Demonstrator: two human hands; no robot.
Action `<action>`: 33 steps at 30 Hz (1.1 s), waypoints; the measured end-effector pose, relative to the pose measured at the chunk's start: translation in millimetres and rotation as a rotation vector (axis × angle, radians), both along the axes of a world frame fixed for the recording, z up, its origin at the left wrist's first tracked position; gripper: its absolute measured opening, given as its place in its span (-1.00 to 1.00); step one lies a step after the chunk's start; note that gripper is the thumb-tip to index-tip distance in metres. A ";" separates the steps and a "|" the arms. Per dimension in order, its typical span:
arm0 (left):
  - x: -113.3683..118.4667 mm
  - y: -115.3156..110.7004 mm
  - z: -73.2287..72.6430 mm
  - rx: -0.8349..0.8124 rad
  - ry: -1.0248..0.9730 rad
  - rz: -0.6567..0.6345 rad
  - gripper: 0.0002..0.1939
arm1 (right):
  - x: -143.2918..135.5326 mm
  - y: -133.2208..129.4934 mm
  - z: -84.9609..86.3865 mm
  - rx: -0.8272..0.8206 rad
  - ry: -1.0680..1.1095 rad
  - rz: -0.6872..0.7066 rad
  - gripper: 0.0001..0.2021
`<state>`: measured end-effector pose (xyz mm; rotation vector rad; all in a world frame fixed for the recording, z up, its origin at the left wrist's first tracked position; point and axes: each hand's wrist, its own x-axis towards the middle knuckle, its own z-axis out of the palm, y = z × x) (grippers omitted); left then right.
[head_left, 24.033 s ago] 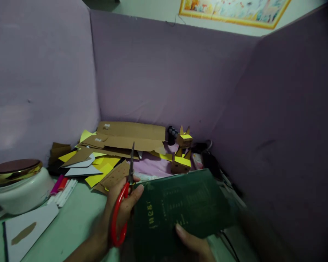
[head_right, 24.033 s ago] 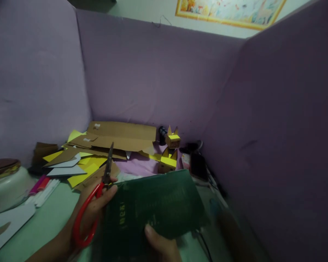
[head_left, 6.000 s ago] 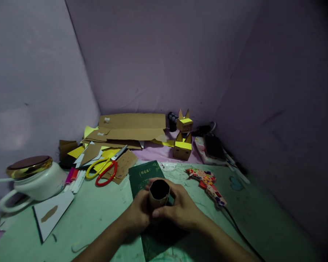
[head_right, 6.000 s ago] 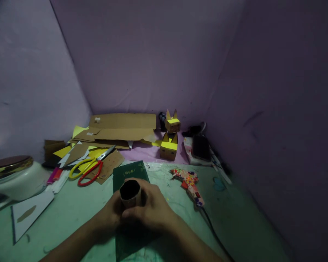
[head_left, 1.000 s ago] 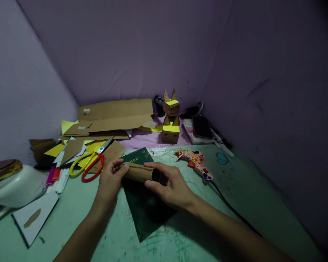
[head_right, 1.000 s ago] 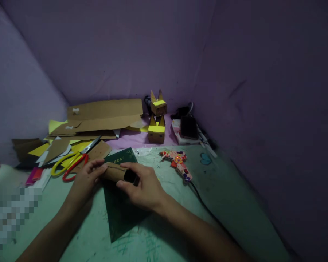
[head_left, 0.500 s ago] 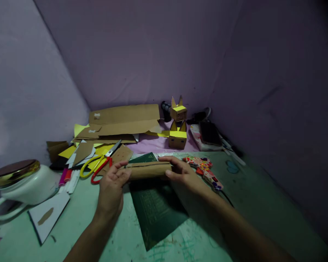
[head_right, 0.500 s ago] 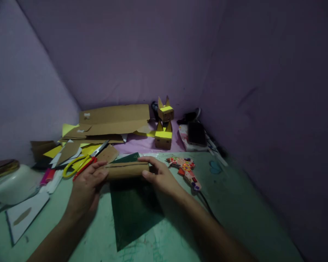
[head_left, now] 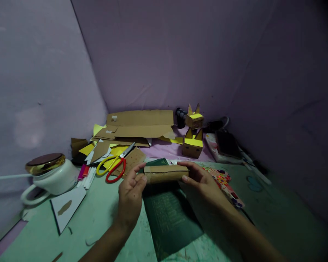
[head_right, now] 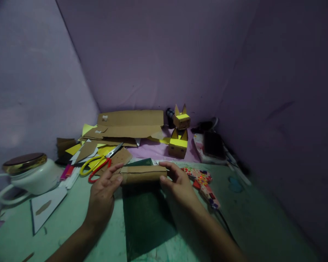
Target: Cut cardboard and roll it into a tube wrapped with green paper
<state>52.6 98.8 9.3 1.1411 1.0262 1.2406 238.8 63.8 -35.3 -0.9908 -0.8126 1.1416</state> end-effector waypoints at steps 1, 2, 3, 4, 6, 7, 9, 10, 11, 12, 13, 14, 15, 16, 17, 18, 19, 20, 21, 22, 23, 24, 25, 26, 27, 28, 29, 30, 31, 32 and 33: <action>0.3 0.5 -1.0 0.002 -0.011 0.011 -0.54 | -0.4 0.1 -0.6 0.003 -0.003 -0.002 -0.60; 0.5 1.3 -2.2 0.004 -0.021 0.022 -0.54 | -0.3 0.2 -1.0 0.004 -0.013 -0.003 -0.61; 0.6 2.1 -3.6 0.007 -0.030 0.033 -0.54 | 0.4 0.3 -1.1 0.005 -0.027 -0.003 -0.61; 0.6 3.1 -5.0 0.006 -0.035 0.043 -0.55 | 1.5 0.5 -1.2 0.007 -0.044 -0.003 -0.61; 0.4 5.6 -7.4 -0.010 -0.038 0.057 -0.56 | 4.8 1.2 -1.5 0.017 -0.080 -0.007 -0.63; 0.2 7.0 -8.3 -0.023 -0.037 0.062 -0.56 | 6.6 1.7 -1.9 0.024 -0.097 -0.013 -0.64; -0.5 9.8 -8.9 -0.055 -0.031 0.077 -0.56 | 9.3 2.6 -3.6 0.036 -0.126 -0.025 -0.66; -0.9 11.0 -8.6 -0.071 -0.026 0.084 -0.56 | 10.1 3.1 -4.8 0.039 -0.140 -0.025 -0.66; -1.3 12.0 -8.0 -0.085 -0.019 0.090 -0.55 | 10.3 3.4 -6.0 0.039 -0.152 -0.025 -0.66; -1.5 12.8 -7.2 -0.098 -0.009 0.094 -0.55 | 10.0 3.6 -7.1 0.038 -0.162 -0.024 -0.66; -1.6 13.3 -6.3 -0.109 0.003 0.096 -0.54 | 9.2 3.7 -7.8 0.036 -0.170 -0.027 -0.65; -1.5 13.6 -5.6 -0.118 0.017 0.094 -0.53 | 7.9 3.5 -8.1 0.035 -0.176 -0.032 -0.65; -1.2 13.7 -5.2 -0.125 0.032 0.089 -0.51 | 6.1 3.1 -7.7 0.035 -0.182 -0.042 -0.66; -0.6 13.6 -5.3 -0.130 0.048 0.079 -0.48 | 4.0 2.4 -6.6 0.037 -0.187 -0.052 -0.67; 0.0 13.4 -5.8 -0.133 0.064 0.064 -0.44 | 1.7 1.5 -5.0 0.039 -0.193 -0.059 -0.68; 0.7 13.1 -6.8 -0.132 0.086 0.049 -0.40 | -0.7 0.3 -2.8 0.042 -0.200 -0.060 -0.69; 1.4 12.7 -8.1 -0.123 0.114 0.038 -0.35 | -3.1 -1.0 -0.3 0.046 -0.209 -0.057 -0.70; 2.0 12.2 -9.6 -0.107 0.149 0.036 -0.32 | -5.4 -2.3 2.2 0.051 -0.218 -0.051 -0.71; 2.5 11.7 -11.2 -0.082 0.189 0.042 -0.30 | -7.5 -3.6 4.5 0.057 -0.227 -0.044 -0.72; 2.7 11.1 -12.7 -0.054 0.230 0.053 -0.29 | -9.2 -4.8 6.4 0.062 -0.235 -0.036 -0.72; 2.8 10.6 -14.0 -0.026 0.268 0.065 -0.31 | -10.6 -5.8 7.8 0.067 -0.243 -0.031 -0.73; 2.8 10.0 -15.1 -0.002 0.299 0.070 -0.33 | -11.5 -6.5 8.5 0.072 -0.251 -0.030 -0.73; 2.6 9.5 -16.0 0.016 0.321 0.068 -0.37 | -12.1 -7.0 8.7 0.076 -0.259 -0.031 -0.72; 2.3 9.0 -16.8 0.030 0.336 0.062 -0.40 | -12.4 -7.3 8.4 0.077 -0.267 -0.034 -0.71; 1.9 8.5 -17.5 0.040 0.346 0.054 -0.43 | -12.5 -7.5 7.8 0.075 -0.275 -0.038 -0.70; 1.6 7.8 -18.2 0.050 0.353 0.048 -0.46 | -12.5 -7.5 7.2 0.068 -0.281 -0.041 -0.68; 1.2 7.1 -18.9 0.060 0.357 0.044 -0.47 | -12.4 -7.5 6.8 0.058 -0.285 -0.040 -0.66; 1.0 6.2 -19.6 0.071 0.358 0.042 -0.48 | -12.4 -7.4 6.6 0.047 -0.285 -0.038 -0.64; 1.0 5.1 -20.3 0.081 0.357 0.039 -0.49 | -12.5 -7.4 6.8 0.035 -0.281 -0.033 -0.61; 1.3 3.8 -20.9 0.090 0.353 0.034 -0.50 | -12.6 -7.5 7.3 0.025 -0.276 -0.025 -0.57; 1.8 2.3 -21.2 0.097 0.347 0.029 -0.51 | -12.7 -7.6 8.1 0.016 -0.271 -0.013 -0.53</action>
